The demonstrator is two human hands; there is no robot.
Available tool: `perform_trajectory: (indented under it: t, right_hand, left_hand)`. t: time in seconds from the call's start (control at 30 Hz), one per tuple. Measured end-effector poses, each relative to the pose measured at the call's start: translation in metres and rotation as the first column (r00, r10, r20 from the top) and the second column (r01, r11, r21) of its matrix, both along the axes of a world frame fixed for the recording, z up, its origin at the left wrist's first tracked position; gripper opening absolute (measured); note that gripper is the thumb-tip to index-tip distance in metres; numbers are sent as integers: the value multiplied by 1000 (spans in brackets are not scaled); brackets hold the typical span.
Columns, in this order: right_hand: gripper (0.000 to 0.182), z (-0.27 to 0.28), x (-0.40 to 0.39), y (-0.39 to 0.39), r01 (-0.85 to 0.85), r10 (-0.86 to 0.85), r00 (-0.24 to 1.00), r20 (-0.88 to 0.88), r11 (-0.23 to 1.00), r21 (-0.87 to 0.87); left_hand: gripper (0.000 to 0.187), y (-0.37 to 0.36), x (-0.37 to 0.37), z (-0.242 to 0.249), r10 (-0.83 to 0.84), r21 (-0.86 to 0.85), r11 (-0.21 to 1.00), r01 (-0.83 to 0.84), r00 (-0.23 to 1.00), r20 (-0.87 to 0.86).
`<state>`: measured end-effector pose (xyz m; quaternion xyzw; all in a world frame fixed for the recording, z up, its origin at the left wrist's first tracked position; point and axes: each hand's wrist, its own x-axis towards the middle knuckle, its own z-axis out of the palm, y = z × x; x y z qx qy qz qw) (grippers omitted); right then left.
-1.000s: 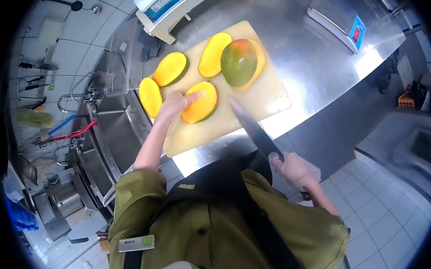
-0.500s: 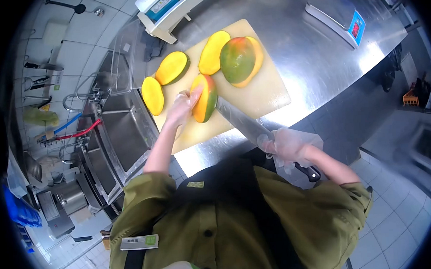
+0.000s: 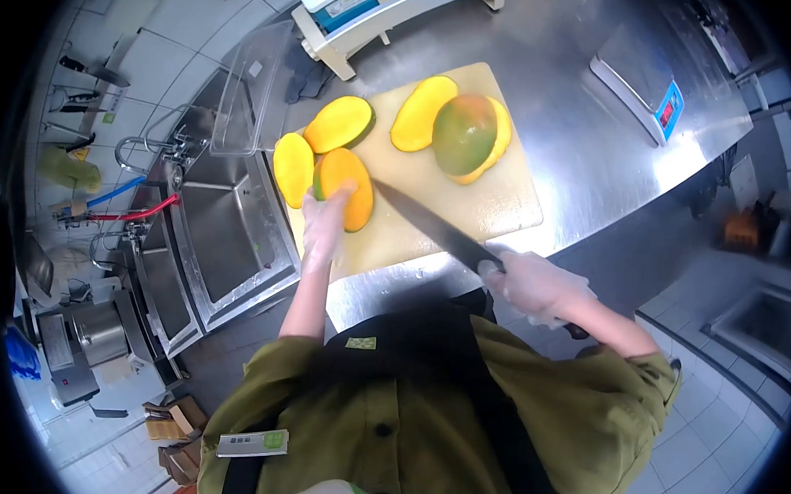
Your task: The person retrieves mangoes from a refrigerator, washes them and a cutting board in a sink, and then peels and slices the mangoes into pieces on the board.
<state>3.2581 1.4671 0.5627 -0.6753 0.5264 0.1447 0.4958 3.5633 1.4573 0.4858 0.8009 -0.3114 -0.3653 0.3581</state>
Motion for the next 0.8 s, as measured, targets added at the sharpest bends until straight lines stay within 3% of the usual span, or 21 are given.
perform_trajectory:
  t: [0.03,0.07,0.1,0.13,0.2,0.23,0.3,0.33,0.37,0.43,0.47,0.53,0.57,0.63,0.67,0.7,0.73,0.77,0.8]
  right_hand:
    - [45,-5,-6,1,-6,4,999,-32,997,-77]
    - [43,-12,-14,4,-13,3,998,-67,988,-151]
    - [37,-36,-26,11,-165,144,986,-82,830,-533]
    - [36,-52,-31,10,-242,223,968,-112,725,-645]
    - [33,-70,-27,-3,-349,358,914,-193,446,-824]
    - [27,-66,-20,-10,-317,398,908,-129,452,-834]
    - [26,-86,-1,-18,-447,353,878,-324,361,-818]
    - [26,-104,12,-24,-512,327,849,-415,311,-801]
    - [29,-116,33,-32,-425,280,895,-348,298,-854]
    - [28,-105,61,-48,-306,410,890,-198,217,-927]
    - [28,-88,82,-57,-239,474,871,-128,182,-954]
    - [22,-71,155,-84,-173,487,873,14,338,-925]
    - [18,-39,211,-91,81,476,836,275,388,-918]
    - [34,-66,313,-153,189,182,841,510,784,-591]
    - [29,-83,358,-184,150,183,891,415,744,-651]
    - [23,-109,400,-214,2,261,943,205,613,-790]
    - [19,-137,434,-241,-145,292,956,10,505,-851]
    - [15,-160,457,-260,-212,299,950,-90,406,-889]
    - [13,-184,477,-276,-201,292,950,-113,292,-935]
  left_hand:
    - [58,2,21,-32,48,-41,998,-50,997,-58]
    - [56,7,35,-50,55,-138,985,-101,950,-306]
    - [54,14,45,-63,33,-214,961,-174,843,-537]
    - [52,23,48,-70,-13,-262,929,-263,683,-730]
    - [47,39,51,-70,-43,-280,907,-315,592,-805]
    - [46,45,58,-76,-60,-282,901,-329,549,-834]
    - [42,63,65,-69,-53,-262,889,-375,484,-874]
    - [44,75,71,-75,-159,-356,845,-400,448,-880]
    - [45,86,78,-71,-167,-320,858,-403,369,-914]
    - [48,103,87,-49,-195,-293,851,-436,255,-947]
    - [47,108,98,-46,-204,-304,839,-451,257,-945]
    - [47,125,119,-43,-207,-309,824,-474,256,-944]
    - [49,134,124,-47,-239,-388,768,-510,333,-912]
    - [54,145,127,-30,-20,-388,741,-548,560,-828]
    - [57,148,128,-16,89,-396,729,-559,650,-755]
    - [59,156,129,-1,116,-410,725,-553,686,-718]
    - [61,167,143,-11,134,-384,676,-629,618,-775]
    - [60,178,156,-18,130,-548,668,-504,804,-580]
    - [61,192,165,-22,104,-553,668,-498,798,-593]
